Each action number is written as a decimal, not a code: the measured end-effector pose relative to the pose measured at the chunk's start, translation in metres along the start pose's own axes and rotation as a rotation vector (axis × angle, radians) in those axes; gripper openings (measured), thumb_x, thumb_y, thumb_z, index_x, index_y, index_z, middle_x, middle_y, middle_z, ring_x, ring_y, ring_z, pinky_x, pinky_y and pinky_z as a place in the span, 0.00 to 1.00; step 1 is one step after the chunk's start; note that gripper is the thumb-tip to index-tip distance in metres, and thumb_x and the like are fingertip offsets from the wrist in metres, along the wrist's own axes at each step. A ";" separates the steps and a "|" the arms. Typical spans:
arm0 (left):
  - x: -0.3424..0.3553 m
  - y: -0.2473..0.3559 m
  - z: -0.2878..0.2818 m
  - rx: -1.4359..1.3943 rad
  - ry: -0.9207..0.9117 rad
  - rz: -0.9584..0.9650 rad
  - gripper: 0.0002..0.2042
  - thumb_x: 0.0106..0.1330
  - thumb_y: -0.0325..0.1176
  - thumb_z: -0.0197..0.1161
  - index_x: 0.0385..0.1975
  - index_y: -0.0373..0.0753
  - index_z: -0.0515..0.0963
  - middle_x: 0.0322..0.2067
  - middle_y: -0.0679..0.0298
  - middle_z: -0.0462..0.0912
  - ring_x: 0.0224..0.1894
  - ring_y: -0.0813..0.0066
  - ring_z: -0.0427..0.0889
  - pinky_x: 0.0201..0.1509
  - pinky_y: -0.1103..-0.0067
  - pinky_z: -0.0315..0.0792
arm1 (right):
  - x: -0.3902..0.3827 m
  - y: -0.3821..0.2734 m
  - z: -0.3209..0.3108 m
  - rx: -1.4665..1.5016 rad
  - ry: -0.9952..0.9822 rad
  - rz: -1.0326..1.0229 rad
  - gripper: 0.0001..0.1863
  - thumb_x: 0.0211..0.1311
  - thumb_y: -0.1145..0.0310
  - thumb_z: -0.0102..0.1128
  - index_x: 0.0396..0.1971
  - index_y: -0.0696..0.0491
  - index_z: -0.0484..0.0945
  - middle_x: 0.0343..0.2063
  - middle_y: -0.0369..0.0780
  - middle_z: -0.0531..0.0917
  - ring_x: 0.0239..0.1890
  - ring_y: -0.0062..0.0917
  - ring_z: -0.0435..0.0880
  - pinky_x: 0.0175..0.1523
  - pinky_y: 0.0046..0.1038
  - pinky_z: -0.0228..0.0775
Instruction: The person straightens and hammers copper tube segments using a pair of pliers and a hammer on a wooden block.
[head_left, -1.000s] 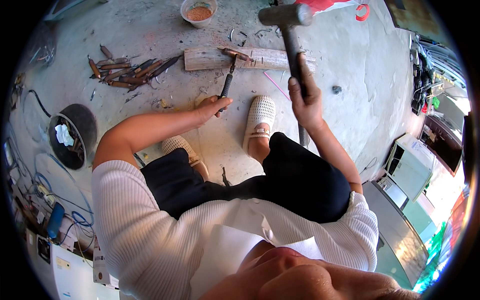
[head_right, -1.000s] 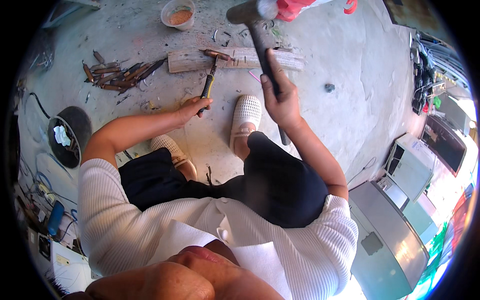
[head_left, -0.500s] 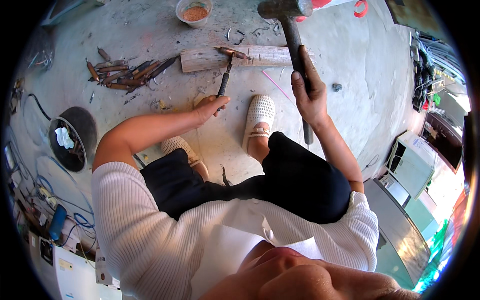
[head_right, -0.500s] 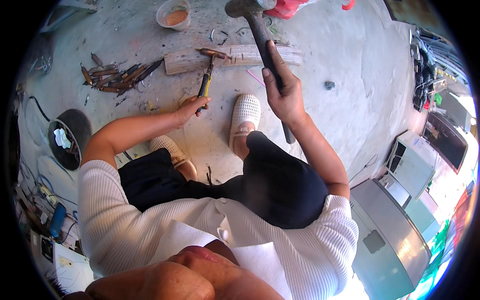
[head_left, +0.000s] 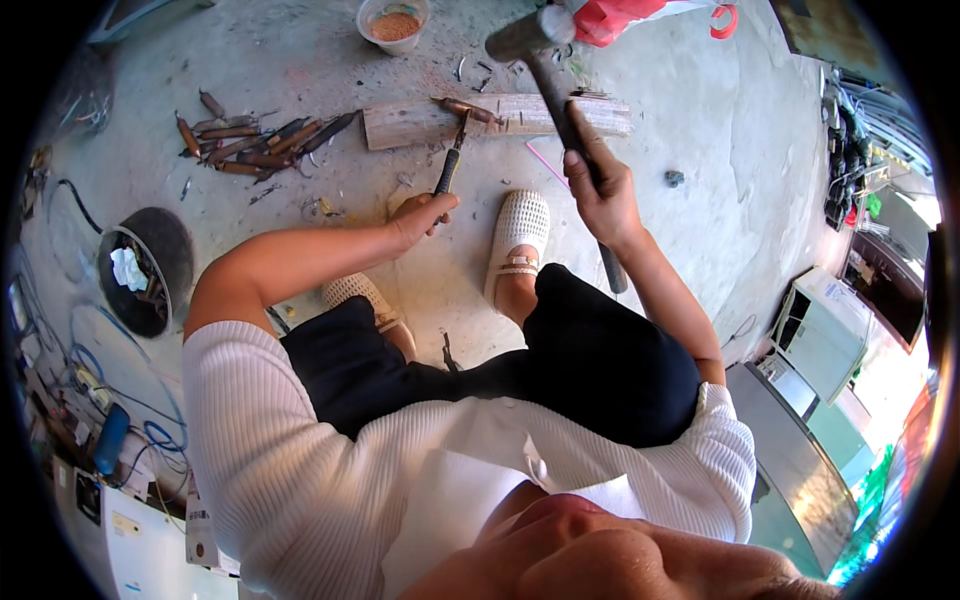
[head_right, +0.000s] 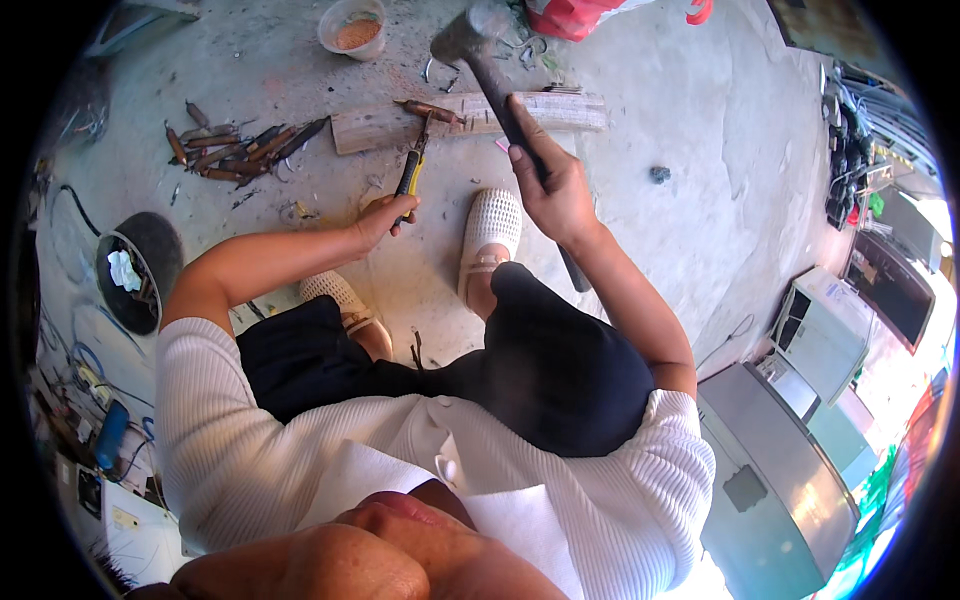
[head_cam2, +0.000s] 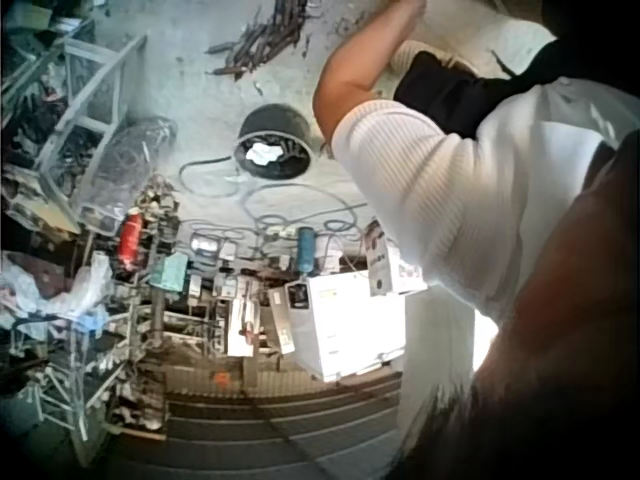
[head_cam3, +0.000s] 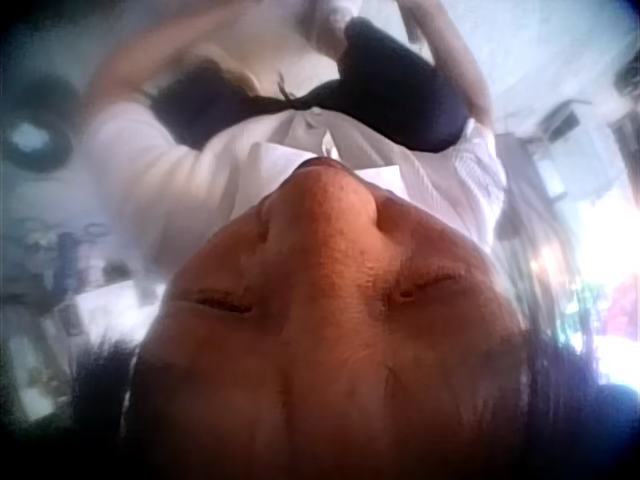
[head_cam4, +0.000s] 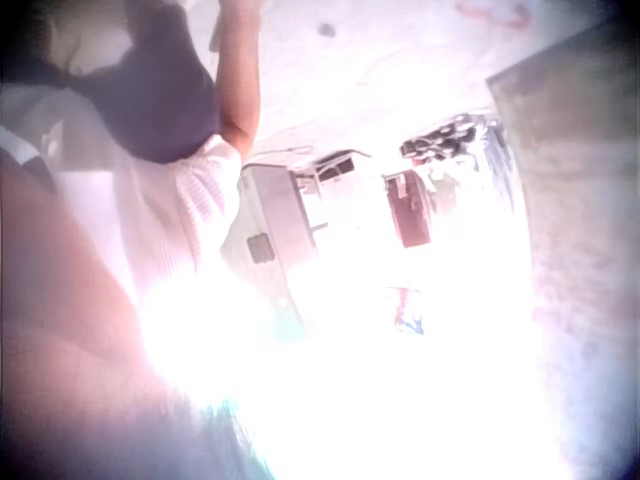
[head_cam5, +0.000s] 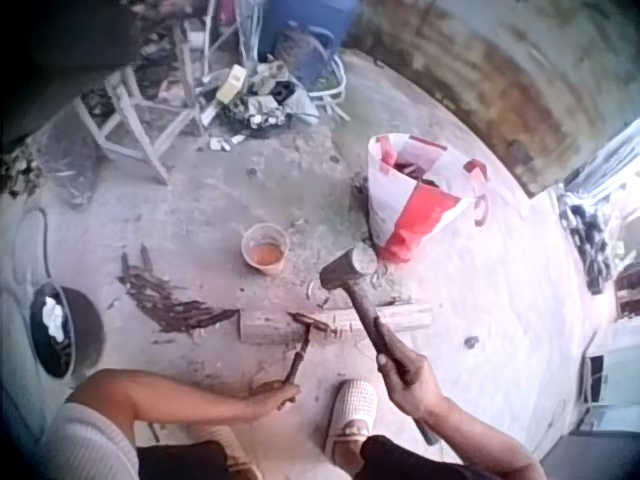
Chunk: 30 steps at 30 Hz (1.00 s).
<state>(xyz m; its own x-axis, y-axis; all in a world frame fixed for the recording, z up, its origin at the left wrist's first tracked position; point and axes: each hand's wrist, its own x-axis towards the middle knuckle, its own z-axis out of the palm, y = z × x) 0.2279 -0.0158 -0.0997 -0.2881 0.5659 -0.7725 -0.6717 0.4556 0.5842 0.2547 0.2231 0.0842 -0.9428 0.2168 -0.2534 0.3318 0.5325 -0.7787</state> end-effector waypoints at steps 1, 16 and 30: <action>0.001 -0.003 0.000 0.004 0.001 -0.005 0.26 0.52 0.61 0.57 0.29 0.38 0.75 0.25 0.68 0.76 0.22 0.82 0.68 0.27 0.83 0.64 | -0.001 -0.003 0.000 0.007 0.038 -0.061 0.26 0.64 0.74 0.51 0.62 0.50 0.63 0.51 0.46 0.77 0.47 0.27 0.79 0.52 0.24 0.67; 0.011 -0.013 -0.005 0.046 0.000 -0.038 0.21 0.56 0.55 0.55 0.29 0.40 0.74 0.25 0.68 0.75 0.24 0.83 0.68 0.26 0.84 0.62 | -0.004 0.004 -0.003 0.105 0.032 0.112 0.26 0.67 0.70 0.48 0.65 0.43 0.60 0.26 0.34 0.75 0.27 0.14 0.69 0.40 0.20 0.68; 0.003 -0.003 -0.006 -0.023 -0.033 0.009 0.18 0.60 0.54 0.51 0.28 0.43 0.74 0.25 0.70 0.76 0.21 0.86 0.66 0.25 0.88 0.60 | -0.007 0.031 0.030 -0.057 -0.104 0.012 0.27 0.65 0.72 0.50 0.64 0.45 0.60 0.44 0.45 0.80 0.38 0.23 0.78 0.48 0.22 0.68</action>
<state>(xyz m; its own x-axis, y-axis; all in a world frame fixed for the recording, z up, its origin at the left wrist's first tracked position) 0.2253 -0.0193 -0.1054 -0.2716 0.5924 -0.7585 -0.6847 0.4349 0.5849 0.2707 0.2135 0.0444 -0.9362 0.1384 -0.3230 0.3413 0.5769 -0.7421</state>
